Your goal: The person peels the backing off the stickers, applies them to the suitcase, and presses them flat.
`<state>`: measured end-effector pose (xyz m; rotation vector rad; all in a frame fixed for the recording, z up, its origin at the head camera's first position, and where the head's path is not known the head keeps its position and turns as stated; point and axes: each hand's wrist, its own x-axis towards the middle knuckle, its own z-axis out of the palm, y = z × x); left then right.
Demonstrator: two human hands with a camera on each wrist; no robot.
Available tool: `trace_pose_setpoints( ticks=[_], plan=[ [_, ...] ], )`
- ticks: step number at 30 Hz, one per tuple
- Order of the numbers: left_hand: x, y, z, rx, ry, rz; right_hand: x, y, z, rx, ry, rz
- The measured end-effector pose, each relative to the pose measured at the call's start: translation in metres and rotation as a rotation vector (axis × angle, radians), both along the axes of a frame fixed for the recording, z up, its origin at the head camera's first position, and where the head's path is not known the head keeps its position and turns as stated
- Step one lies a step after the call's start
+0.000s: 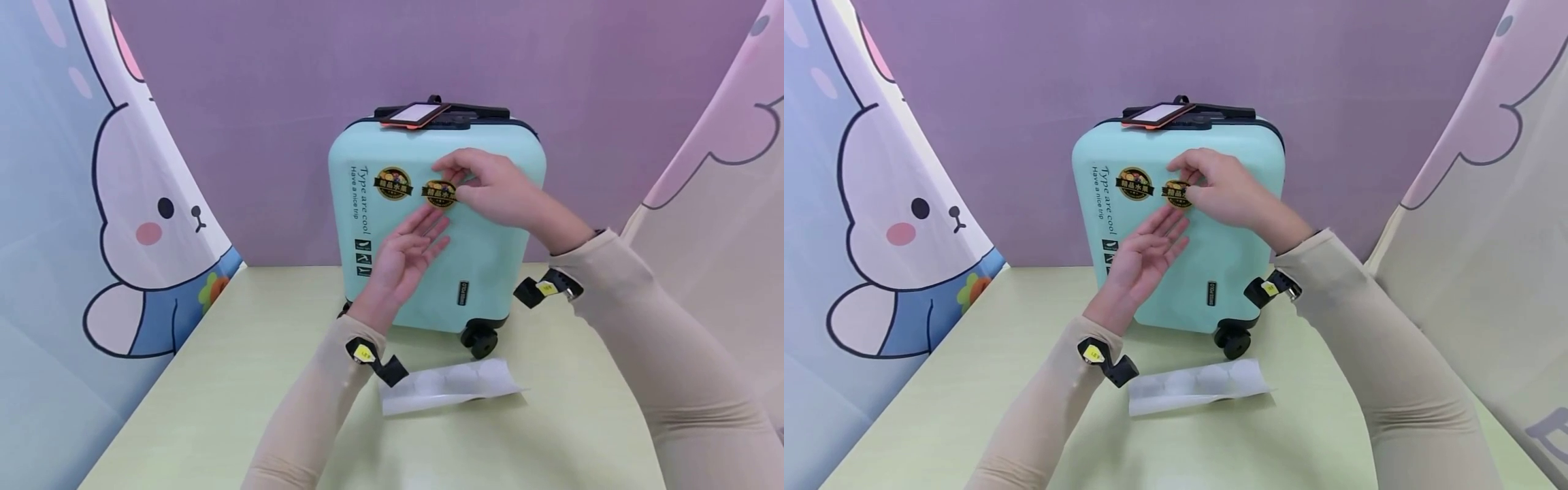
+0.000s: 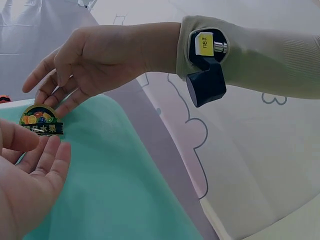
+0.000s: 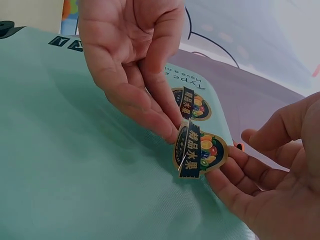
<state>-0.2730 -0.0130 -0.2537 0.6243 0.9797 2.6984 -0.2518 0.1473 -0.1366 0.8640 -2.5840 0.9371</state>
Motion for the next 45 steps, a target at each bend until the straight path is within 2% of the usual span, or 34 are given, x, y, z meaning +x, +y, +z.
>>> trace_pose_setpoints(
  ticks=[10,20,31,40,45],
  plan=[
    [-0.001,0.002,-0.001,0.051,-0.017,-0.043,-0.001,0.001,-0.006,0.077,0.098,0.016],
    [0.0,0.001,-0.002,0.034,-0.002,-0.044,0.002,0.001,-0.013,0.159,0.201,0.014],
    [0.002,0.0,-0.002,0.006,0.026,-0.041,0.004,0.003,-0.016,0.195,0.275,0.002],
    [0.002,-0.001,-0.001,-0.009,0.031,-0.027,0.001,0.003,-0.021,0.216,0.354,0.004],
    [0.003,-0.001,-0.001,-0.013,0.037,-0.035,0.003,0.004,-0.023,0.192,0.356,-0.042]
  ],
)
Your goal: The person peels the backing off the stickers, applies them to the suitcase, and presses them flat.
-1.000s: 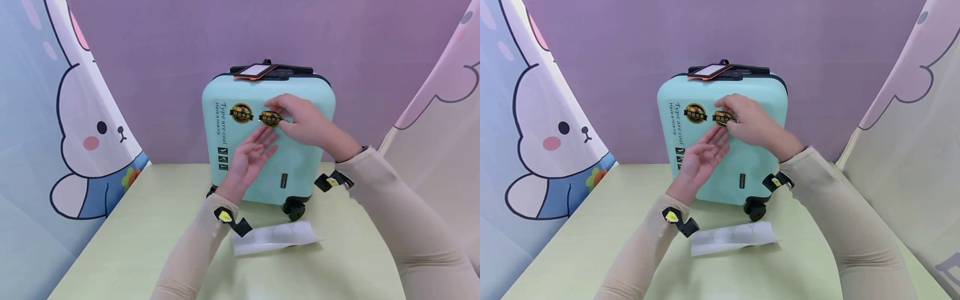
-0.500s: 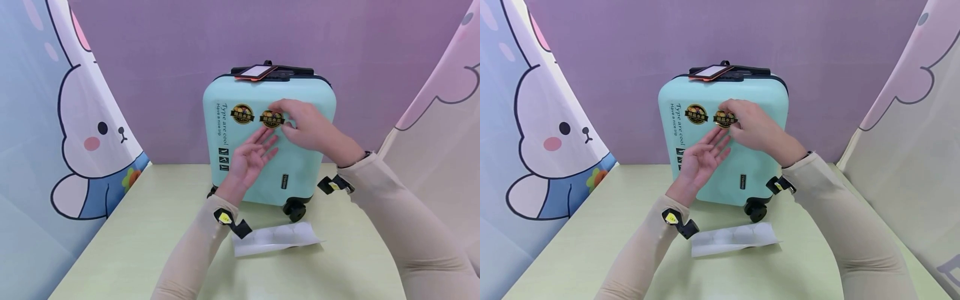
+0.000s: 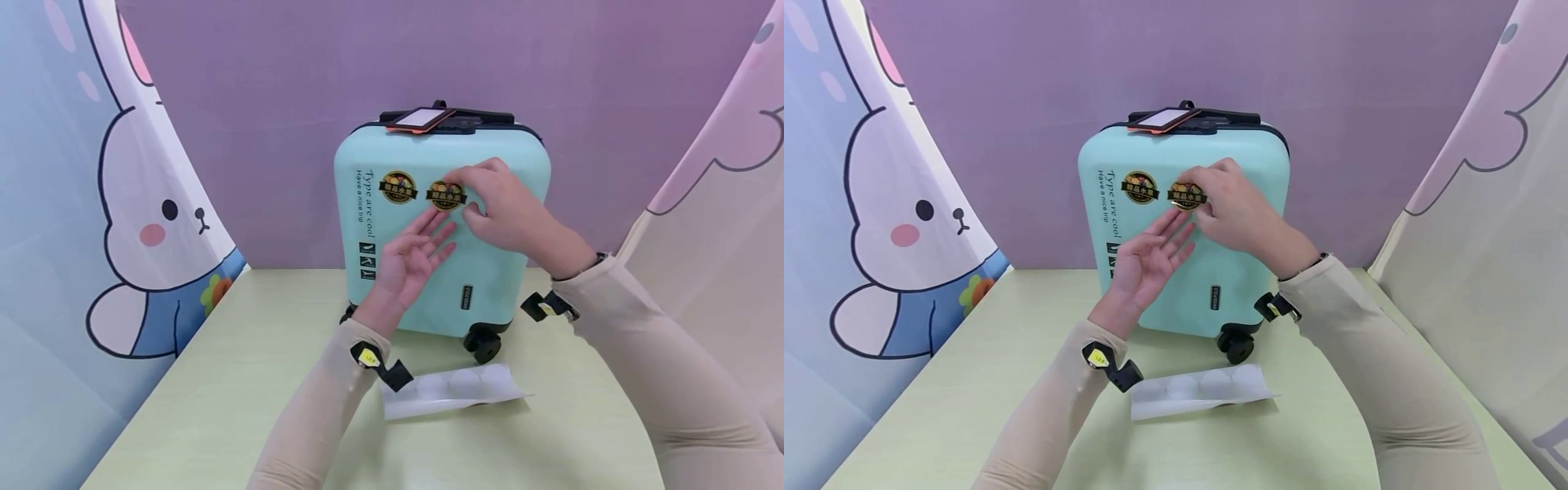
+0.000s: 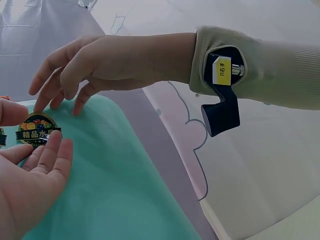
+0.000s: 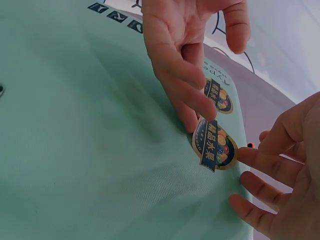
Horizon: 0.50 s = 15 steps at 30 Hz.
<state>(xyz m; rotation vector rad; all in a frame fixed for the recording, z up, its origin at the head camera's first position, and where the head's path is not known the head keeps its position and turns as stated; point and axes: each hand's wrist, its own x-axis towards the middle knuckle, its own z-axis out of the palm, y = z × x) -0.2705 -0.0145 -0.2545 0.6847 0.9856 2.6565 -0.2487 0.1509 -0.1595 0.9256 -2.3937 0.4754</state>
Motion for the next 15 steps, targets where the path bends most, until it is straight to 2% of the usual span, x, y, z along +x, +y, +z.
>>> trace_pose_setpoints(
  ticks=[8,15],
  plan=[
    [-0.0001,-0.0005,-0.0006,-0.03,0.01,0.004,0.0025,0.0025,-0.0017,-0.034,0.01,-0.025],
    [-0.0005,-0.0017,-0.0015,-0.053,0.014,0.012,0.0015,0.0046,-0.004,-0.131,0.1,0.073]
  ],
)
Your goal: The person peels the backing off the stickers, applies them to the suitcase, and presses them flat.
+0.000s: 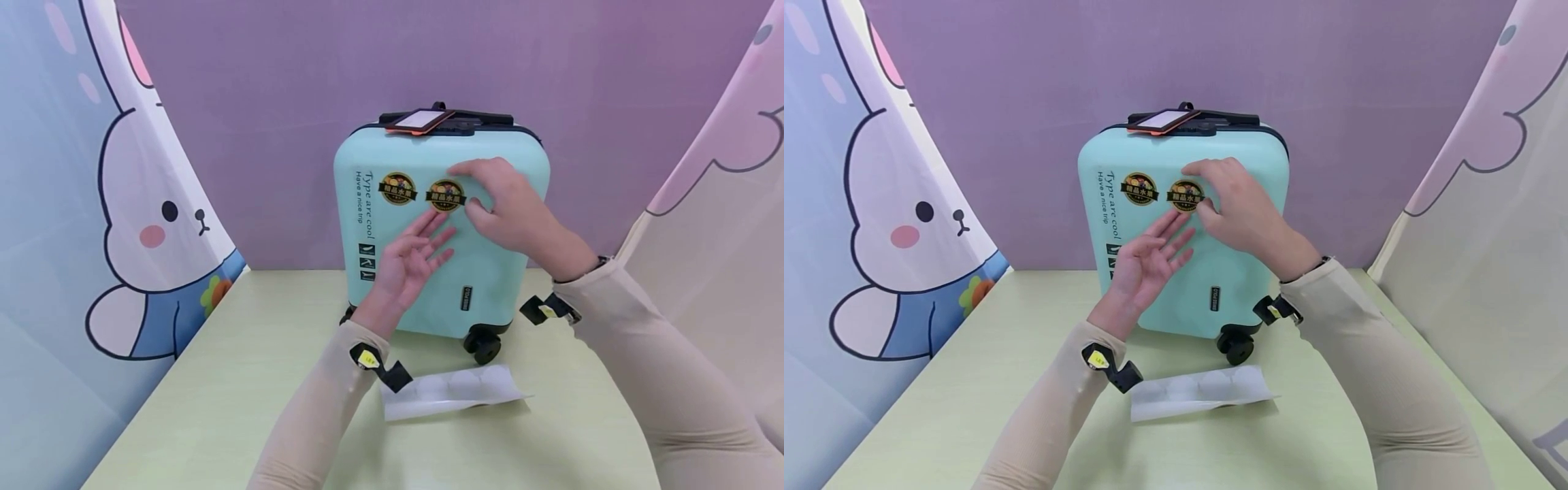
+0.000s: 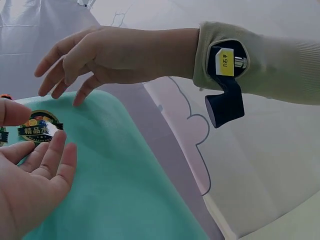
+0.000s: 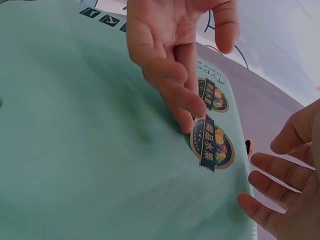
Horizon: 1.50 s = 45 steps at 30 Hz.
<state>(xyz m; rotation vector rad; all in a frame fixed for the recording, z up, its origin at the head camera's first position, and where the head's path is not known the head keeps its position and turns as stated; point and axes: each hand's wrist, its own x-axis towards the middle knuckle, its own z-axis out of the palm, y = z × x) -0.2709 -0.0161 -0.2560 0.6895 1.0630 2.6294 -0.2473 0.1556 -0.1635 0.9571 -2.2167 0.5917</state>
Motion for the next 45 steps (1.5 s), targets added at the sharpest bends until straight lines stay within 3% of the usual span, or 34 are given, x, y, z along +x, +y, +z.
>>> trace_pose_setpoints(
  ticks=[7,17,23,33,45],
  plan=[
    [-0.001,-0.003,0.0,-0.011,-0.011,0.009,-0.001,-0.001,-0.001,-0.208,-0.009,0.105],
    [-0.003,-0.008,-0.005,-0.066,-0.053,0.005,0.002,-0.004,-0.001,-0.337,-0.214,0.126],
    [-0.008,-0.012,-0.009,-0.086,-0.071,0.013,-0.003,-0.007,-0.004,-0.406,-0.306,0.205],
    [-0.015,-0.017,-0.019,-0.091,-0.098,0.025,-0.011,-0.008,-0.012,-0.477,-0.449,0.243],
    [-0.015,-0.019,-0.024,-0.071,-0.117,0.027,-0.019,-0.016,-0.011,-0.497,-0.467,0.23]
  ],
)
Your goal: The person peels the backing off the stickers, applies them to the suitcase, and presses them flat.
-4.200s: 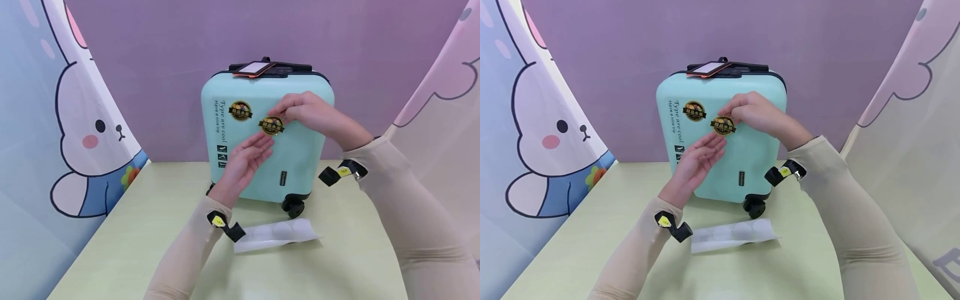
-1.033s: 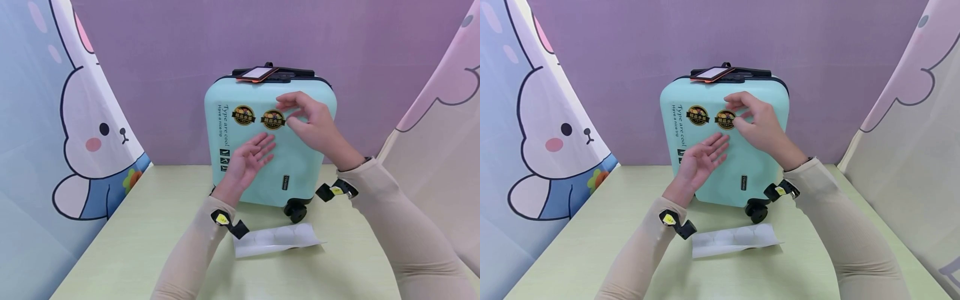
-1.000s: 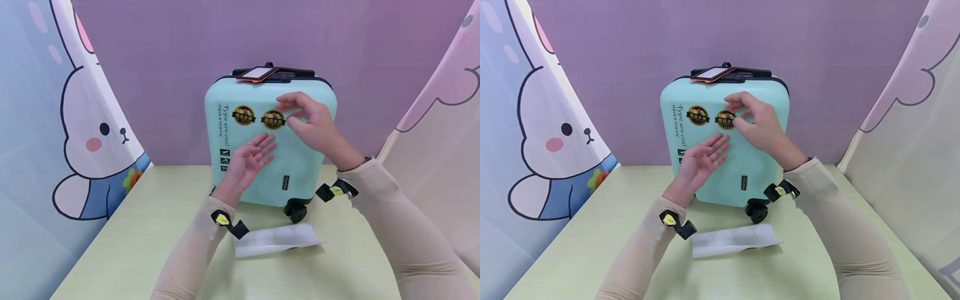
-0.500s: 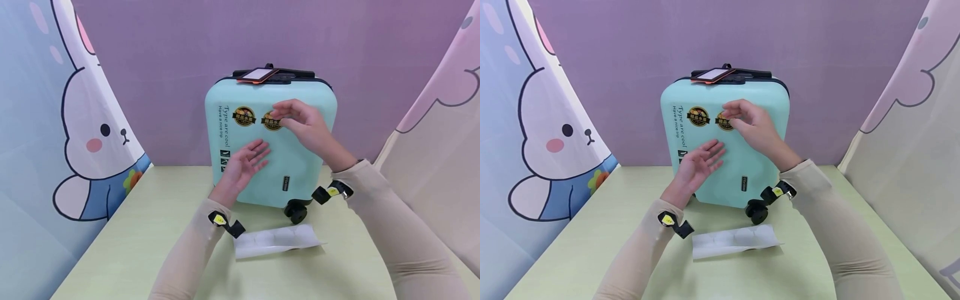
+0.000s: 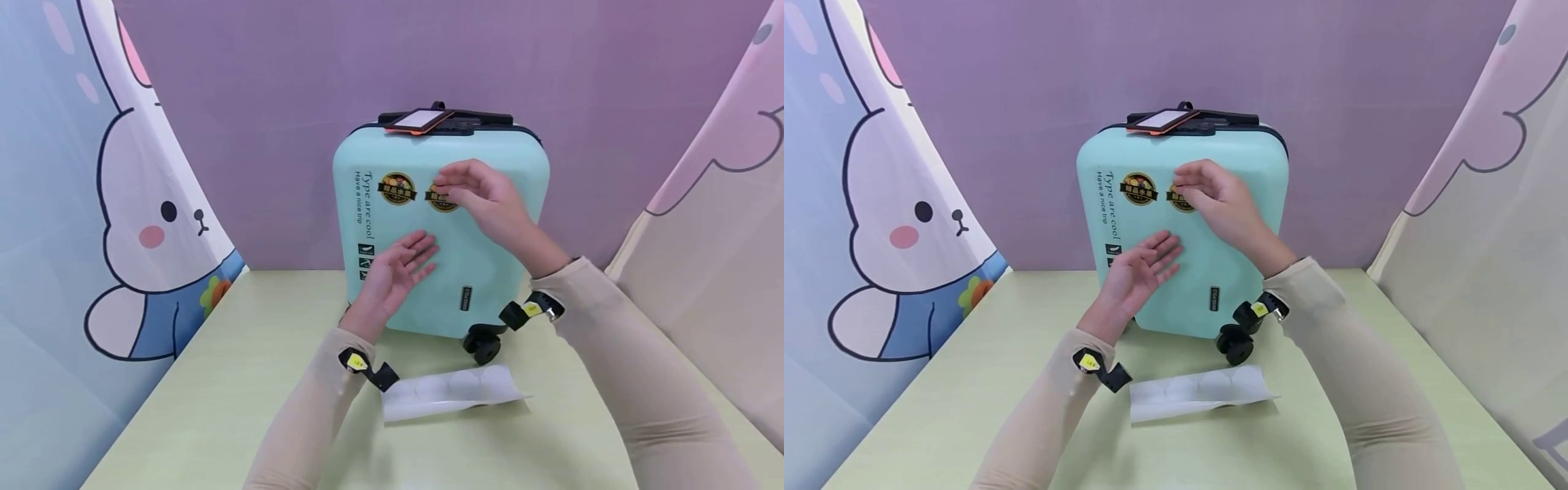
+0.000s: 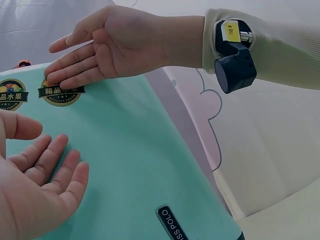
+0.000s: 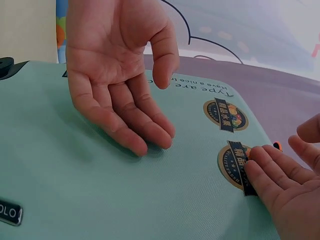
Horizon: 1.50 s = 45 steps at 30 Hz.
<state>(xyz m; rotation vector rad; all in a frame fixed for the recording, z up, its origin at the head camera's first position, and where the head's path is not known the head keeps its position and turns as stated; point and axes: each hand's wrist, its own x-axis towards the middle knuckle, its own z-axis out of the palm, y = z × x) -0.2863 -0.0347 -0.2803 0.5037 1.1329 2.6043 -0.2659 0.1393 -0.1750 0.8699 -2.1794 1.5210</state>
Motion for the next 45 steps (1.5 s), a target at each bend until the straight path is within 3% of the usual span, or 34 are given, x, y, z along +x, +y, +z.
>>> trace_pose_setpoints(
  ticks=[11,22,45],
  plan=[
    [0.001,-0.002,-0.001,0.009,-0.015,-0.003,-0.004,-0.009,-0.009,0.042,-0.024,0.044],
    [0.002,-0.005,-0.001,0.0,-0.026,0.005,0.003,0.002,-0.02,0.104,-0.084,0.009],
    [0.0,-0.009,-0.004,-0.012,-0.026,0.015,0.015,0.02,0.006,0.002,-0.008,-0.028]
  ],
)
